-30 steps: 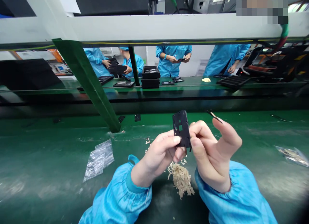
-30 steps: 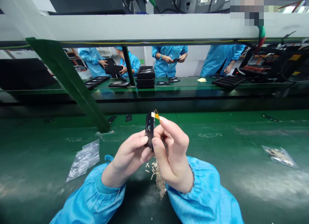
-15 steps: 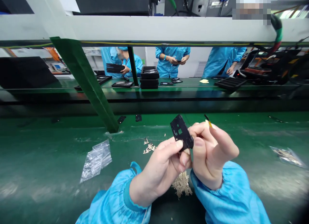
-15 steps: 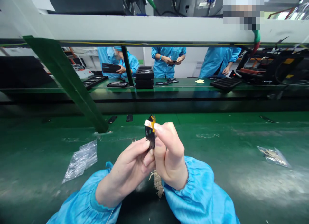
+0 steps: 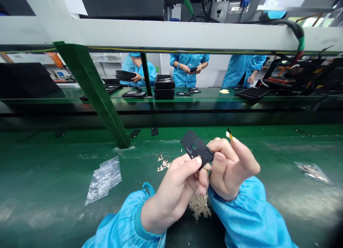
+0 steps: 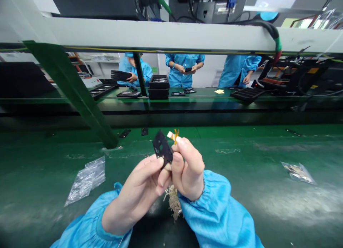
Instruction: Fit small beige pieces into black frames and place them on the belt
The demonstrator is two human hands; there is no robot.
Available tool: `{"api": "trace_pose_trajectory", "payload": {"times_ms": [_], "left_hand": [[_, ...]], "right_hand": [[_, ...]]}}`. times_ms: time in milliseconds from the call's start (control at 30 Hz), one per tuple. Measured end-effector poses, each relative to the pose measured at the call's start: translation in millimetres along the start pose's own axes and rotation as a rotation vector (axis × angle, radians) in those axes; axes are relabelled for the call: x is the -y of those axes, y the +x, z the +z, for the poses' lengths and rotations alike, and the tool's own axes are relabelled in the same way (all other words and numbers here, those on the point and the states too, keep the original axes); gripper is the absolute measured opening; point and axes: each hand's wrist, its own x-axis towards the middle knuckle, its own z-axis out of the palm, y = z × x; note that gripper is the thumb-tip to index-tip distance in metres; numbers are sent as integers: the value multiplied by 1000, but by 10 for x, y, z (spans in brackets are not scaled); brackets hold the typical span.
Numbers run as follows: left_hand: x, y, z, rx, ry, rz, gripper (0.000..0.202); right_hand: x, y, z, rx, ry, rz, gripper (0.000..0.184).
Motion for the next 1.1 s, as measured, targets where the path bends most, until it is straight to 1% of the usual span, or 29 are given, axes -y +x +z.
{"api": "trace_pose_trajectory", "payload": {"times_ms": [67,133,200,267,333,433,500,600,667,800,1100], "left_hand": [[-26,5,-31,-57,83,91,24],[-56,-6,-66,-112,209,184,20],[-86,-33,-95,-171,381,287,23],[-113,-67,-106,-217,599,406,28],[-137,-92,-101,-240,830,540,30],[-159,-100,-79,-254,1127,759,25],[-164,-88,-70,-269,1271,884,22],[-166,-64,-74,-266,1422,1013,19],[-166,-53,-85,-243,1477,1054,17],[-166,-49,-114,-206,1524,1071,13],[-213,-28,-127,-186,1554,1128,13]], "right_hand": [[65,11,22,-1,115,26,45],[127,35,20,22,175,35,47],[172,65,-7,19,154,41,51],[202,90,-41,3,95,36,56],[225,105,-61,-5,44,50,61],[251,112,-56,1,37,86,66],[260,117,-43,-4,44,89,66],[262,129,-35,-11,52,96,65],[260,137,-38,-14,55,109,64],[251,143,-42,-14,47,115,63],[233,112,-59,-6,42,136,63]]}}
